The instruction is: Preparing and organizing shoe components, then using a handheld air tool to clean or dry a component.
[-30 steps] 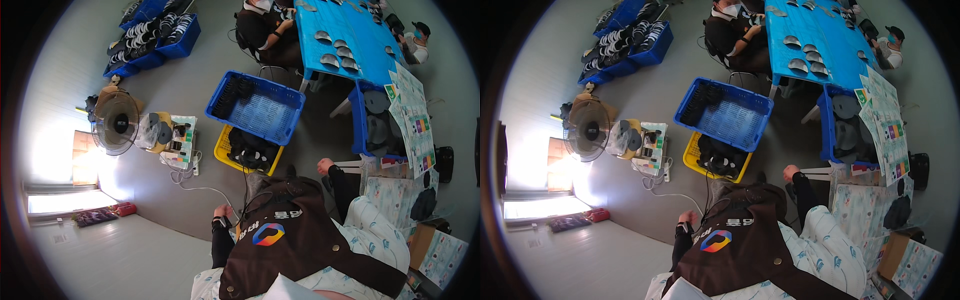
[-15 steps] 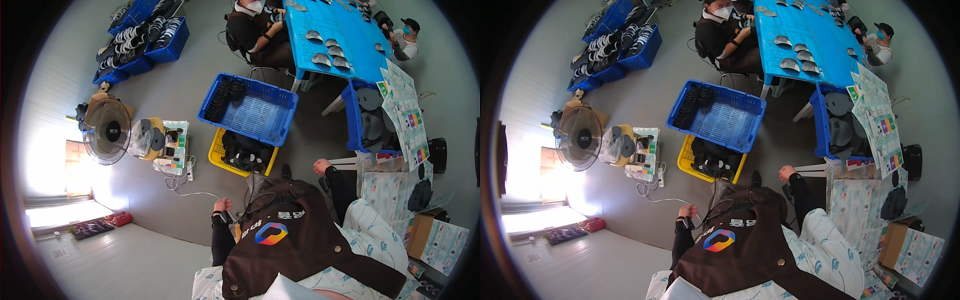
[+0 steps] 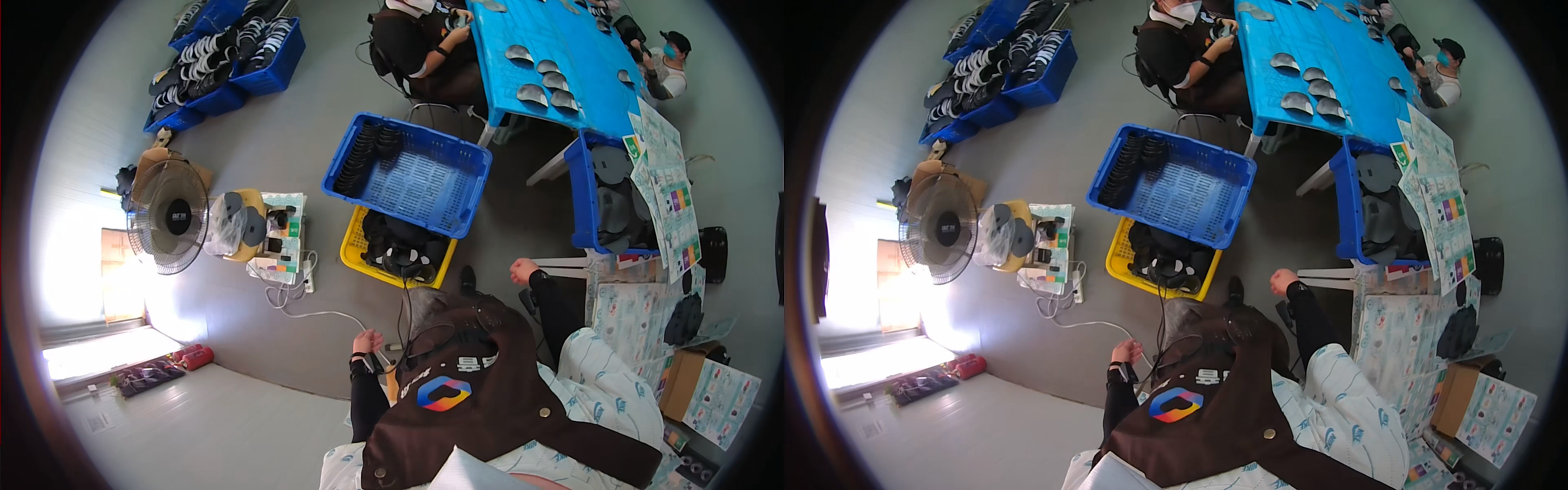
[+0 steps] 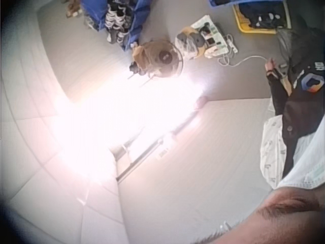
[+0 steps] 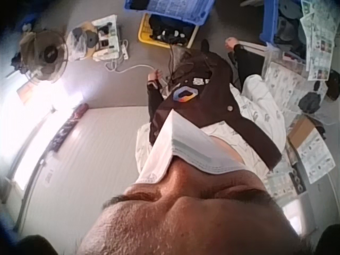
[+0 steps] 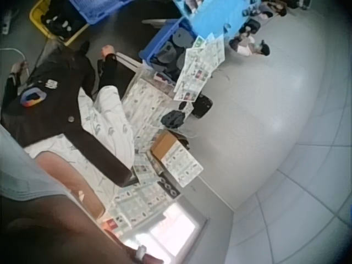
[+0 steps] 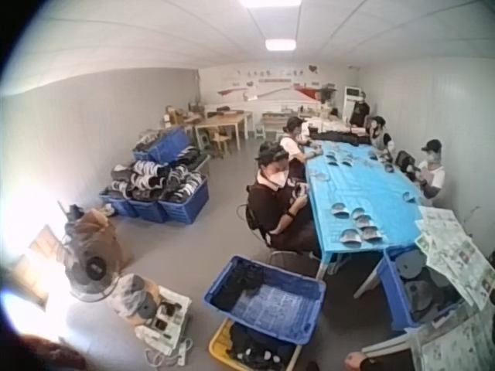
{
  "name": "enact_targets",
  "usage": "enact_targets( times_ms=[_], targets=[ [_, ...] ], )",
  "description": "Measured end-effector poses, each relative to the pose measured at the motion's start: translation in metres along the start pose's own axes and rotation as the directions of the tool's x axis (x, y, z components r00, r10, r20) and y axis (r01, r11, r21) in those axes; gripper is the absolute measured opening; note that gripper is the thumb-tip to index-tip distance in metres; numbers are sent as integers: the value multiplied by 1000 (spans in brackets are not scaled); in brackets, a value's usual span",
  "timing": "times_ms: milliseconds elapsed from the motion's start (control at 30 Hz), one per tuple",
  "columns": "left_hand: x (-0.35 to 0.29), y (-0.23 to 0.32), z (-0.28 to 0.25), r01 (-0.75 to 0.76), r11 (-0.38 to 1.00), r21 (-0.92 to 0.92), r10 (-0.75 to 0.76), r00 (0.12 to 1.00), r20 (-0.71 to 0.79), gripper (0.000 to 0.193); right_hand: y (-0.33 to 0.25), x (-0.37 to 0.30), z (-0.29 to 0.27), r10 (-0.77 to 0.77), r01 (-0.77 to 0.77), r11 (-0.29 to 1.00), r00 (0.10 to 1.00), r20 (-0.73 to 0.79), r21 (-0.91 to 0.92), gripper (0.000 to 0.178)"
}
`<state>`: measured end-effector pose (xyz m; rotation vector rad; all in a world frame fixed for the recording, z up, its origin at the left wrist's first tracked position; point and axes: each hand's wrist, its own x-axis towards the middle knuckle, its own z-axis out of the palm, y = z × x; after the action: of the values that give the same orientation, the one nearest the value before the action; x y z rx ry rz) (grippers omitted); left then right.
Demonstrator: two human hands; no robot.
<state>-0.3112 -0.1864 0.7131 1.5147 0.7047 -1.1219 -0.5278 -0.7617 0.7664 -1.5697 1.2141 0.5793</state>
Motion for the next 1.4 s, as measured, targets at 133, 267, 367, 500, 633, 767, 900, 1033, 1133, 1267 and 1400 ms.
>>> enact_targets(
  times_ms=[133, 267, 367, 500, 633, 767, 900, 1033, 1133, 1267, 1400],
  targets=[
    [27, 38, 25, -30, 999, 29, 29, 999, 21, 31, -7, 40, -32, -144, 126, 983, 980, -138, -134, 17],
    [45, 76, 45, -170, 985, -1, 168, 977, -128, 35, -74, 62, -33, -299, 191, 922, 903, -309, -336, 27],
    [70, 125, 104, -213, 977, -9, 208, 962, -178, 48, -132, 101, -64, -463, 273, 852, 791, -400, -446, 32],
    [121, 168, 200, -215, 977, -9, 208, 953, -220, 64, -218, 170, -100, -555, 327, 803, 716, -424, -499, 35],
    [221, 198, 261, -191, 981, 27, 192, 951, -244, 82, -286, 275, -121, -706, 404, 681, 583, -402, -611, 48],
    [316, 219, 273, -279, 960, 17, 259, 866, -429, 68, -330, 363, -114, -780, 471, 573, 566, -268, -670, 55],
    [367, 220, 298, -463, 886, 15, 419, 788, -451, 46, -327, 425, -130, -672, 428, 614, 724, -155, -664, 36],
    [379, 208, 289, -486, 861, 149, 489, 713, -503, 51, -316, 436, -128, -636, 417, 638, 759, -139, -647, 22],
    [375, 220, 285, -511, 846, 155, 512, 693, -508, 53, -295, 426, -126, -718, 489, 594, 681, -146, -639, 27],
    [365, 240, 279, -514, 843, 162, 525, 716, -460, 53, -266, 399, -115, -740, 567, 638, 638, -211, -521, 31],
    [356, 254, 275, -574, 791, 211, 602, 669, -436, 51, -242, 381, -107, -729, 594, 679, 614, -301, -432, 26]
  ],
)
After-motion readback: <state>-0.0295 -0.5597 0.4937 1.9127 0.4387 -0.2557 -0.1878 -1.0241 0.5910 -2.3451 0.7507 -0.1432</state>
